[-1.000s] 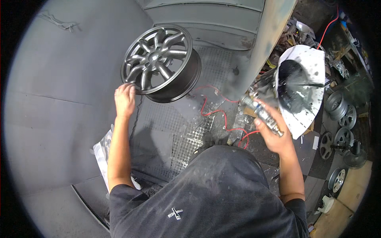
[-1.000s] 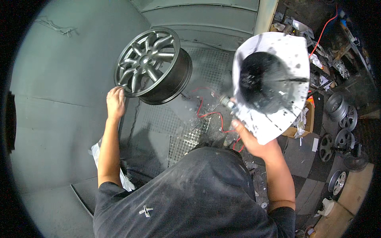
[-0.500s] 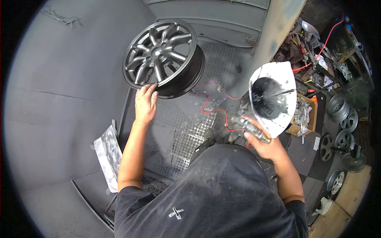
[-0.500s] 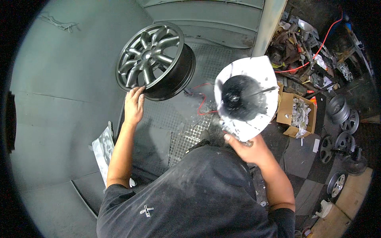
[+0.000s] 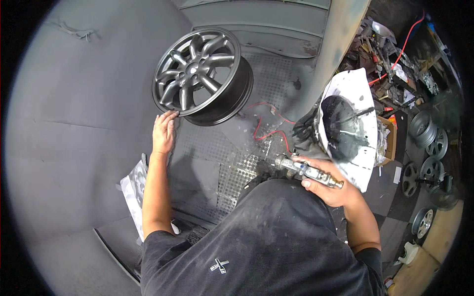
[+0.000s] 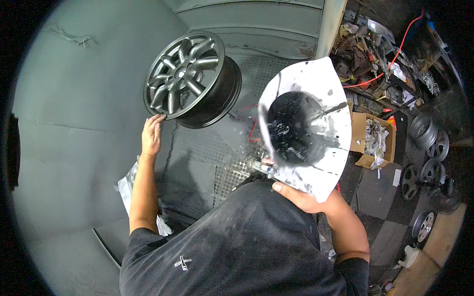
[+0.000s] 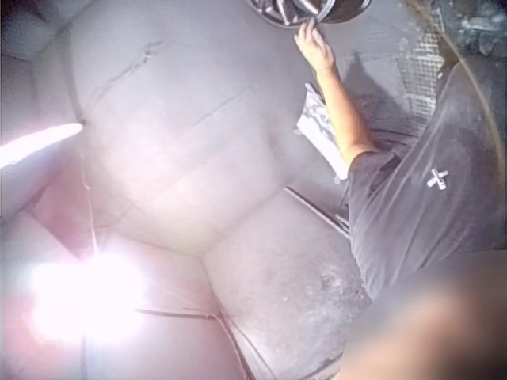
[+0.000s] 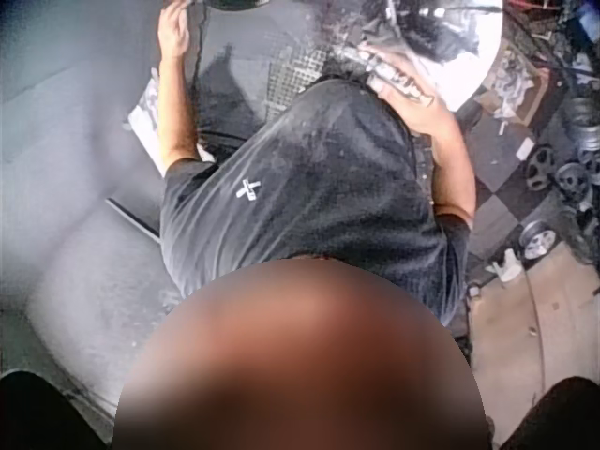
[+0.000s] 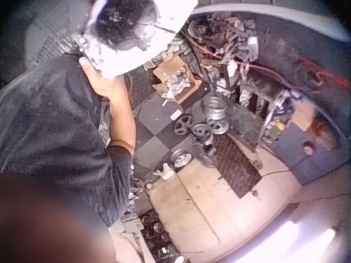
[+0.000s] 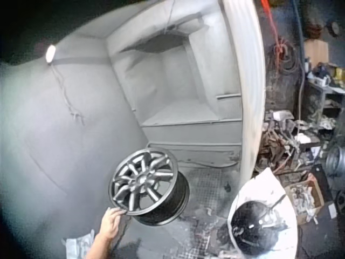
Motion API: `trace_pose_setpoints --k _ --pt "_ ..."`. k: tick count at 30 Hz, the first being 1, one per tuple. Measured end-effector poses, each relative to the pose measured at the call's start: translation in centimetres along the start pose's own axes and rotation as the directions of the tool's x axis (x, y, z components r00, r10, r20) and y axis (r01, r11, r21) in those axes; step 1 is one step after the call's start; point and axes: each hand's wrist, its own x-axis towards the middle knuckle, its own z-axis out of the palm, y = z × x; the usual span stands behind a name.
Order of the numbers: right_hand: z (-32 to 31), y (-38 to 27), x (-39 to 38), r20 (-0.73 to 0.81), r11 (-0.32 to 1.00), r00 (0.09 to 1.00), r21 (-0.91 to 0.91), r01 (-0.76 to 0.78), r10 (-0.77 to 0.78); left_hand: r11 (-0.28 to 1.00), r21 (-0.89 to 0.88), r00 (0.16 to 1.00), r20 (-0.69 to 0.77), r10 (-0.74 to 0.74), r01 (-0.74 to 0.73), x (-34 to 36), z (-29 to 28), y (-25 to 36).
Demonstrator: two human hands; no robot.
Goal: Painting a car rim using a spray gun in a paint booth.
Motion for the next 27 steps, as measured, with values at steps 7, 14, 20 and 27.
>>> trace_pose_setpoints --k 7,14,20,27 --pt "0.2 -0.8 0.1 -0.384 0.972 0.911 -0.223 0.068 -0.151 0.981 0.168 0.995 -0.009 -0.101 0.101 -2.0 -2.8 -4.5" --pt "3.9 -1.3 -1.3 -0.362 0.984 0.916 0.103 -0.145 0.173 0.999 0.033 0.987 -0.158 -0.015 0.02 -3.5 -0.8 3.9" --pt "7.6 -0.2 -2.5 -0.089 0.987 0.988 0.115 -0.116 0.127 1.0 -0.004 0.998 -0.065 0.003 -0.003 -4.0 0.1 7.9" --pt "4.4 2.0 -3.1 -0.454 0.945 0.891 -0.291 -0.151 0.002 0.999 0.028 0.996 -0.086 -0.015 0.017 -5.4 -0.5 6.2"
